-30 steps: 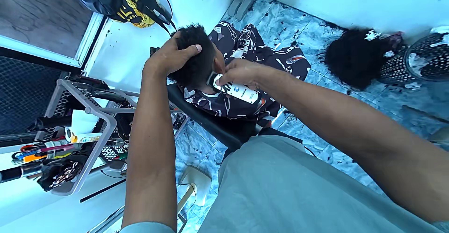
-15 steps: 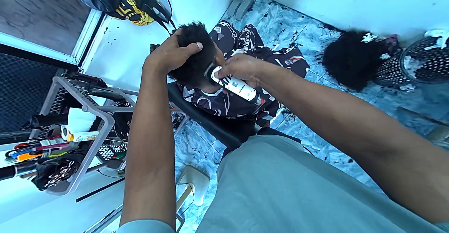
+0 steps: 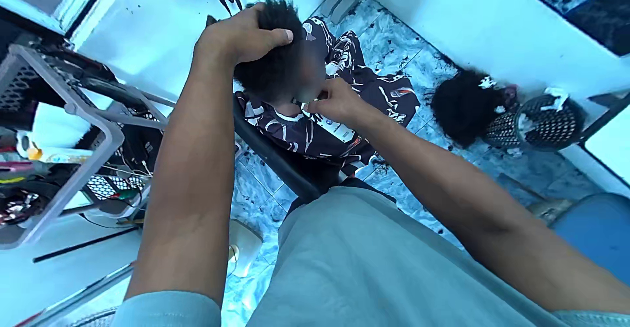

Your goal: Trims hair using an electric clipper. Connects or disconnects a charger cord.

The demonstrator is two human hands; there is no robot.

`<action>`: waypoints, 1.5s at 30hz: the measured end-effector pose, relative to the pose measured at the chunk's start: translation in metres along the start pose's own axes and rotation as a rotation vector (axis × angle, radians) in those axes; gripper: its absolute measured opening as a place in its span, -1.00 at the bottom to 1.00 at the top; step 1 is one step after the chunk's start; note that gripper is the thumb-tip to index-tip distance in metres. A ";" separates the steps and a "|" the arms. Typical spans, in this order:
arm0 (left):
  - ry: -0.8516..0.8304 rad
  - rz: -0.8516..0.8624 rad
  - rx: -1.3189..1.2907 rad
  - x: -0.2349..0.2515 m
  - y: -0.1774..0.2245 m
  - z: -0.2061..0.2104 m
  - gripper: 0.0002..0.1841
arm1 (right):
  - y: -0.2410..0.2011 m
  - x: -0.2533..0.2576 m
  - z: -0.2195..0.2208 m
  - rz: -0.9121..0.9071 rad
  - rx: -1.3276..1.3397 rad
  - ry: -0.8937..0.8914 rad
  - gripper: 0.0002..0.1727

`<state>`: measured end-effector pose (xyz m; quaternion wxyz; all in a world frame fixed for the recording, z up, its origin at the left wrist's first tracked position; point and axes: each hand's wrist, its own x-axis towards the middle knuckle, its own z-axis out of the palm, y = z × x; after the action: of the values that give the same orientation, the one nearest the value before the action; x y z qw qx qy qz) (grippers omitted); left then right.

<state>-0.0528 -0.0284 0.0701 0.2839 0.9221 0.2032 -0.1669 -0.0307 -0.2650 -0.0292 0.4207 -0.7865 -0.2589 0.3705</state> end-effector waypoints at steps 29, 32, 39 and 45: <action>0.040 0.009 0.133 0.001 0.002 -0.002 -0.10 | -0.028 -0.009 -0.001 0.118 0.412 -0.090 -0.70; 0.037 0.008 0.136 0.002 0.004 -0.002 -0.11 | -0.028 -0.010 0.001 0.118 0.376 -0.056 -0.72; 0.041 -0.011 0.139 0.003 0.004 -0.004 -0.10 | -0.026 -0.010 0.012 0.059 0.230 0.009 -0.72; 0.040 -0.026 0.151 0.003 0.002 -0.003 -0.08 | -0.036 -0.012 0.016 0.004 0.275 0.049 -0.70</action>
<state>-0.0483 -0.0271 0.0723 0.2074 0.9413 0.2074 -0.1671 -0.0542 -0.2481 0.0001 0.5301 -0.7309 -0.1938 0.3838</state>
